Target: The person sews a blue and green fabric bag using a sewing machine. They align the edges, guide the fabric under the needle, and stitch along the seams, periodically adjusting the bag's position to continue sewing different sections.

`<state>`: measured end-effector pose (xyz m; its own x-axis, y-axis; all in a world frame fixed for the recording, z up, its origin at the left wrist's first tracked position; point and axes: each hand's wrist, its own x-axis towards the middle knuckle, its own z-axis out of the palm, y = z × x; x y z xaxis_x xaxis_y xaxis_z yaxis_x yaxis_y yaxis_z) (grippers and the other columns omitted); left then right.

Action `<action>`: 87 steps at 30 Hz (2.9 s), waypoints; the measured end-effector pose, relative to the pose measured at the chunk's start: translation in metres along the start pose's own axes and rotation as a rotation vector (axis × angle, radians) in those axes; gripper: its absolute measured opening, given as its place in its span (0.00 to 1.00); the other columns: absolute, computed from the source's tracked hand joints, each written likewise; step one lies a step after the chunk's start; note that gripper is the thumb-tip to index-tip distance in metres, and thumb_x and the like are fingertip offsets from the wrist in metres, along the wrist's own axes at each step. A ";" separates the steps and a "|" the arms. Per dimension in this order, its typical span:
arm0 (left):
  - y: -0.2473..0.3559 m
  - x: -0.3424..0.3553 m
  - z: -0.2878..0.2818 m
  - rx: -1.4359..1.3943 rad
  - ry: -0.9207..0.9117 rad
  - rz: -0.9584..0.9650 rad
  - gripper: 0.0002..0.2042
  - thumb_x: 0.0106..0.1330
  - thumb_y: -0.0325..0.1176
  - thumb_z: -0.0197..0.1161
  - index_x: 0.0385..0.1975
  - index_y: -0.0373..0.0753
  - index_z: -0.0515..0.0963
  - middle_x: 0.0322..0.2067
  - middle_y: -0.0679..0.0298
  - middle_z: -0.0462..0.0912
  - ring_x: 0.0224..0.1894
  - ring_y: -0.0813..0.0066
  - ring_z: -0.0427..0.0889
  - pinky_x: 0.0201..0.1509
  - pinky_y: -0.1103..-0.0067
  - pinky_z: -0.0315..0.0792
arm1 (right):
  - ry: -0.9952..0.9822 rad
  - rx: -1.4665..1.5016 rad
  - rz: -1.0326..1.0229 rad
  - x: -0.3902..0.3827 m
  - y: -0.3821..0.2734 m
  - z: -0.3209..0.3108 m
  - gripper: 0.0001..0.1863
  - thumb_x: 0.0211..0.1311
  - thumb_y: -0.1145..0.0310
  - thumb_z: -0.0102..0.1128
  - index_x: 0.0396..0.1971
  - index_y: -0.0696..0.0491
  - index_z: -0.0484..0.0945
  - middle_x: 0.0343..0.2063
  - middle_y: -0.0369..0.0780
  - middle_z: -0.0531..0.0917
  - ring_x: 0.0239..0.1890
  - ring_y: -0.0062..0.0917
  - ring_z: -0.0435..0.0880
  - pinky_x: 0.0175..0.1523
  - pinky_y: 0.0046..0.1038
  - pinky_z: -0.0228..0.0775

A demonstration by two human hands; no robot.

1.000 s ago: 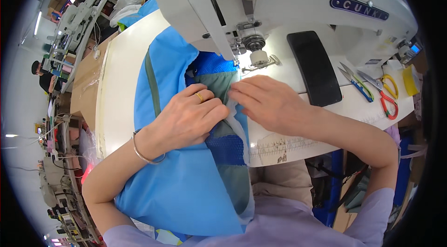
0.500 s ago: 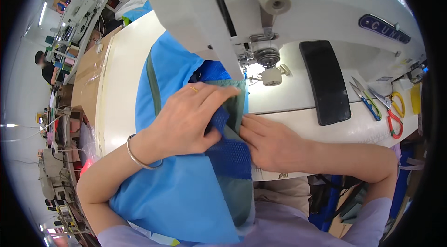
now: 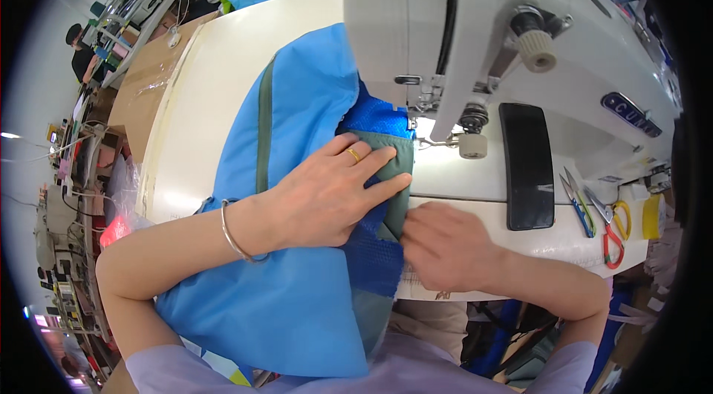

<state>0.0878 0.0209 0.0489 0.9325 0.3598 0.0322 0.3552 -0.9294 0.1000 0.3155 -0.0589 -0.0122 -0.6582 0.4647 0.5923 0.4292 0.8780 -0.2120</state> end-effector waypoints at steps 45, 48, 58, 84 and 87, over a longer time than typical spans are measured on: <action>-0.044 0.013 -0.006 -0.838 0.052 -0.224 0.18 0.58 0.22 0.69 0.48 0.35 0.74 0.40 0.58 0.84 0.48 0.64 0.85 0.54 0.71 0.76 | 0.144 -0.130 0.488 0.015 0.026 0.000 0.21 0.52 0.74 0.70 0.48 0.51 0.81 0.42 0.40 0.83 0.34 0.33 0.82 0.40 0.35 0.74; -0.038 0.019 -0.004 -0.837 -0.022 -0.228 0.22 0.58 0.21 0.68 0.52 0.36 0.71 0.41 0.57 0.84 0.47 0.60 0.86 0.50 0.69 0.76 | 0.215 -0.295 0.196 0.015 0.032 0.007 0.24 0.49 0.76 0.68 0.50 0.49 0.82 0.42 0.38 0.82 0.34 0.29 0.82 0.36 0.31 0.73; -0.014 0.017 -0.005 -0.567 0.098 -0.241 0.19 0.58 0.29 0.71 0.48 0.38 0.73 0.35 0.55 0.85 0.39 0.53 0.85 0.43 0.66 0.75 | 0.052 -0.185 0.313 0.028 0.025 -0.020 0.14 0.51 0.74 0.69 0.39 0.53 0.82 0.30 0.35 0.81 0.27 0.24 0.83 0.29 0.28 0.71; -0.030 0.000 -0.006 -1.030 0.227 -0.599 0.09 0.64 0.27 0.71 0.41 0.31 0.86 0.37 0.62 0.85 0.39 0.77 0.81 0.46 0.80 0.74 | 0.011 -0.313 0.289 0.009 0.034 -0.003 0.16 0.51 0.70 0.68 0.41 0.57 0.84 0.33 0.39 0.74 0.41 0.32 0.76 0.43 0.30 0.69; -0.029 0.008 -0.016 -0.956 0.161 -0.643 0.10 0.64 0.28 0.70 0.42 0.31 0.86 0.37 0.61 0.85 0.39 0.77 0.82 0.45 0.79 0.74 | 0.003 -0.216 0.311 0.010 0.030 -0.005 0.17 0.53 0.68 0.69 0.43 0.58 0.83 0.37 0.41 0.76 0.47 0.33 0.76 0.50 0.33 0.70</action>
<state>0.0839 0.0518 0.0625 0.5545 0.8130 -0.1780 0.5015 -0.1558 0.8510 0.3247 -0.0286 -0.0084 -0.4745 0.7044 0.5279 0.7290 0.6506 -0.2128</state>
